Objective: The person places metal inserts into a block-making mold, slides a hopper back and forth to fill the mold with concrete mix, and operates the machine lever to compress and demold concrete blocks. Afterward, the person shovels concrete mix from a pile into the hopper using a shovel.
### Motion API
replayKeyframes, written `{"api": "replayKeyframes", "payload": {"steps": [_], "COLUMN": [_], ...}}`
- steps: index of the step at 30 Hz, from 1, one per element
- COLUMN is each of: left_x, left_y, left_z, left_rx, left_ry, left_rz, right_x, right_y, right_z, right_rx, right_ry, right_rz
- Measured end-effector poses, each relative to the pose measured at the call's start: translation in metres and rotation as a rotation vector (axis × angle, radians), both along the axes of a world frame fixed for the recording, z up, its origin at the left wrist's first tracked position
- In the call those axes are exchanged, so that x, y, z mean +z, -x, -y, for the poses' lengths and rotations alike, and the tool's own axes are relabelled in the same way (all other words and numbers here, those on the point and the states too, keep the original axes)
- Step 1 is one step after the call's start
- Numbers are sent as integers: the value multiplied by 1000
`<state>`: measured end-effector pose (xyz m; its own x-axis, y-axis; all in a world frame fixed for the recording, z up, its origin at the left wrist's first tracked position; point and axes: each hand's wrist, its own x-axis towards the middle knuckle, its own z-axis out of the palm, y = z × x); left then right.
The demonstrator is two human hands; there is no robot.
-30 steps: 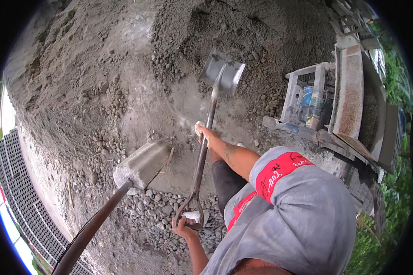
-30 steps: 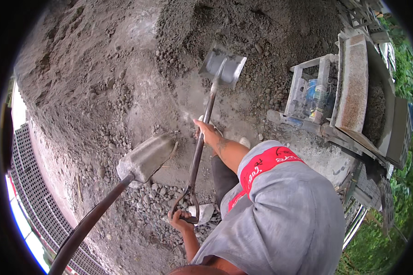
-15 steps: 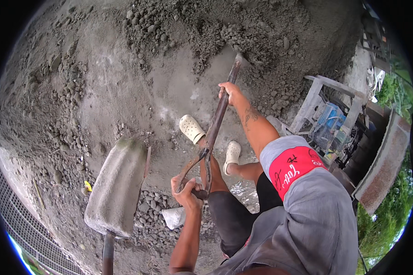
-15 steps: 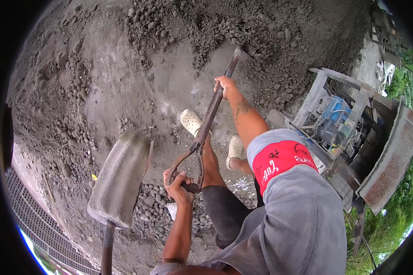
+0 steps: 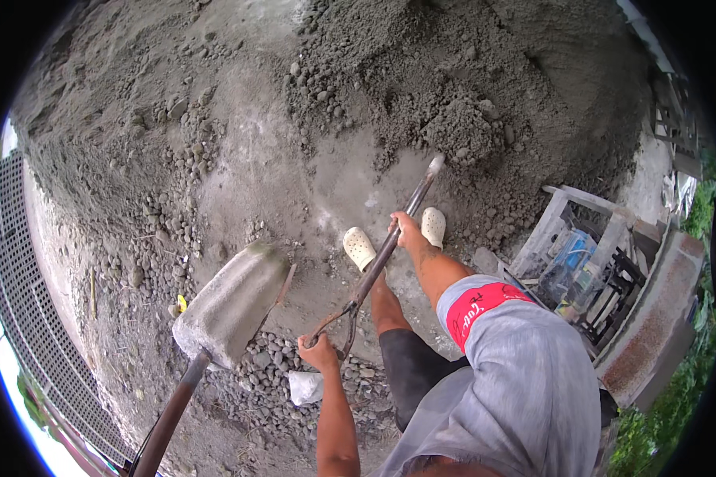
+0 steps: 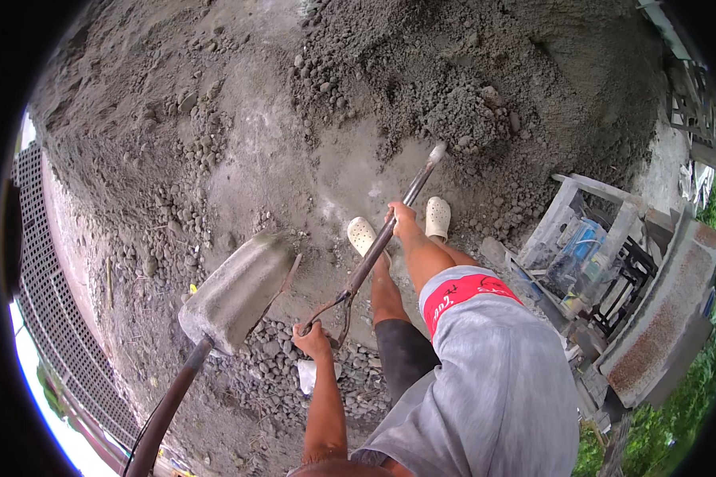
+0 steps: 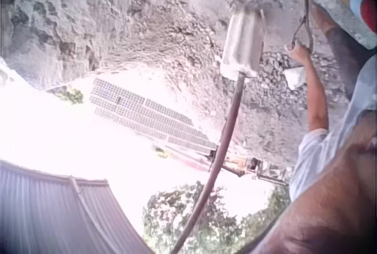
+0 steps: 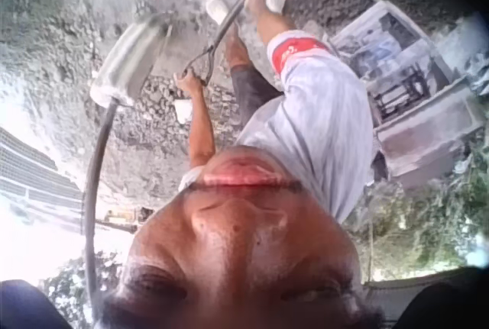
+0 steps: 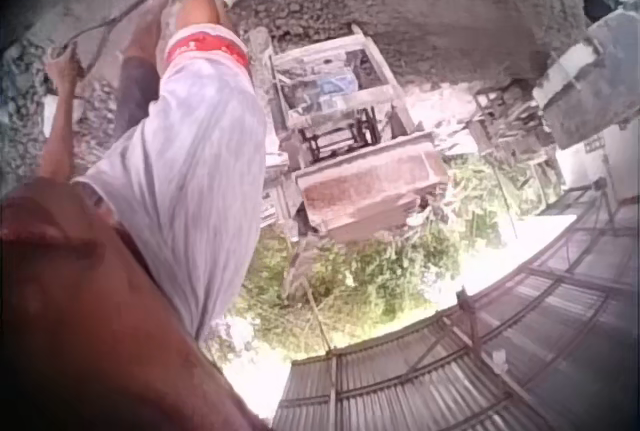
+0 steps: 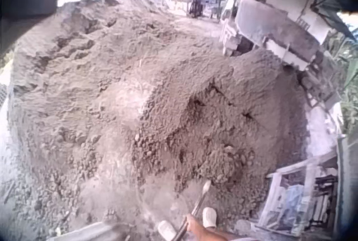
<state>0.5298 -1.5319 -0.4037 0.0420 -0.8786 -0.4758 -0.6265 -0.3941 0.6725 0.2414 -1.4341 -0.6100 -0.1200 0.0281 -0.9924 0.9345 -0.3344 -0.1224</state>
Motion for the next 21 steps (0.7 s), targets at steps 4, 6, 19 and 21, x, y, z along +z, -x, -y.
{"api": "replayKeyframes", "payload": {"steps": [4,6,19,21], "left_x": [80,113,338,404], "left_y": [-14,-10,134,159], "left_z": [-25,-34,73,121], "left_rx": [100,110,-457,-560], "left_ry": [-70,-58,-25,-77], "left_rz": [-131,-172,-763,-780], "right_x": [89,144,534,611], "right_y": [-8,5,118,110], "right_z": [-21,-29,-81,-99], "right_rx": [-19,-33,-595,-659], "right_ry": [-64,-59,375,473], "right_rz": [-6,-42,-558,-670]}}
